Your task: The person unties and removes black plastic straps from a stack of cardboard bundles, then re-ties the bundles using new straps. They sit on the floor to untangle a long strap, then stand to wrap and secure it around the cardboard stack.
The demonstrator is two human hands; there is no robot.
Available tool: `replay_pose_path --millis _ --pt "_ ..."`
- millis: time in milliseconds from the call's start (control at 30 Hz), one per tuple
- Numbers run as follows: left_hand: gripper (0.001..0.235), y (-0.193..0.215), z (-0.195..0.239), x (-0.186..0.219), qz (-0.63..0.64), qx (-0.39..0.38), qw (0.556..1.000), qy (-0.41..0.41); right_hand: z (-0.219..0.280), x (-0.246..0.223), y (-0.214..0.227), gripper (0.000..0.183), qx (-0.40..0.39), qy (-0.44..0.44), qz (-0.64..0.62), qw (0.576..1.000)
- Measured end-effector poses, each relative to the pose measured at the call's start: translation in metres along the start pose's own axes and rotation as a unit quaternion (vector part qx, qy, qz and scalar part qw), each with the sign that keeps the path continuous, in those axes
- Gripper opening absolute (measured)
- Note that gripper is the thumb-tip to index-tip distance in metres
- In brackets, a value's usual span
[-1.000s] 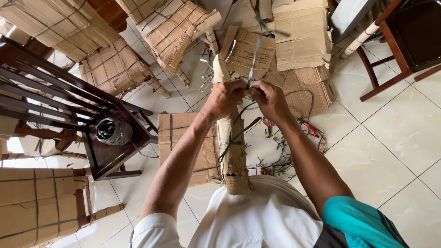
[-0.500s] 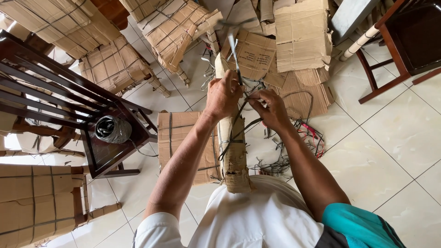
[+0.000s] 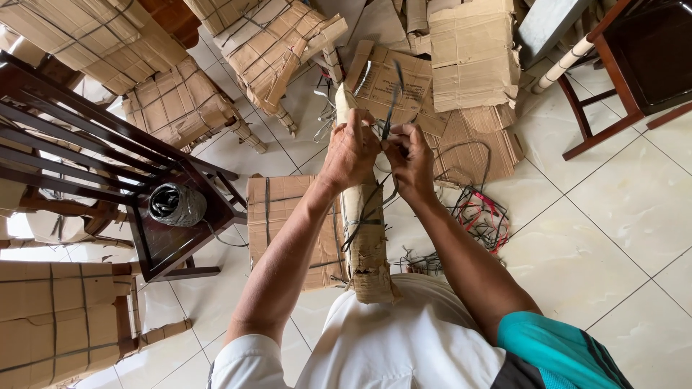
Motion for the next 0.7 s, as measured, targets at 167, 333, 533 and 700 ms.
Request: replay_pose_path --millis 167,333,533,700 --pt "0.058 0.019 0.020 0.025 -0.017 -0.004 0.999 -0.032 -0.004 0.000 -0.005 0.011 0.050 0.018 0.042 0.998" --pt "0.048 0.022 0.024 0.030 -0.050 0.021 0.997 -0.051 -0.007 0.015 0.001 0.009 -0.057 0.112 0.210 0.969" --pt "0.040 0.019 0.025 0.025 -0.050 0.043 0.996 -0.067 -0.005 -0.020 0.005 0.005 -0.131 0.072 0.238 0.960" --pt "0.026 0.012 0.028 0.011 -0.074 0.060 0.993 -0.066 -0.001 -0.004 0.002 0.011 -0.133 -0.070 0.076 0.986"
Point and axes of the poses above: each hand's wrist, its own z-axis away from the middle knuckle, its own y-axis out of the back of the hand, x = y × z, the point moved 3 cm from there along -z, towards the middle knuckle, and after that the axes turned 8 degrees about -z, right-handed, at the moved point
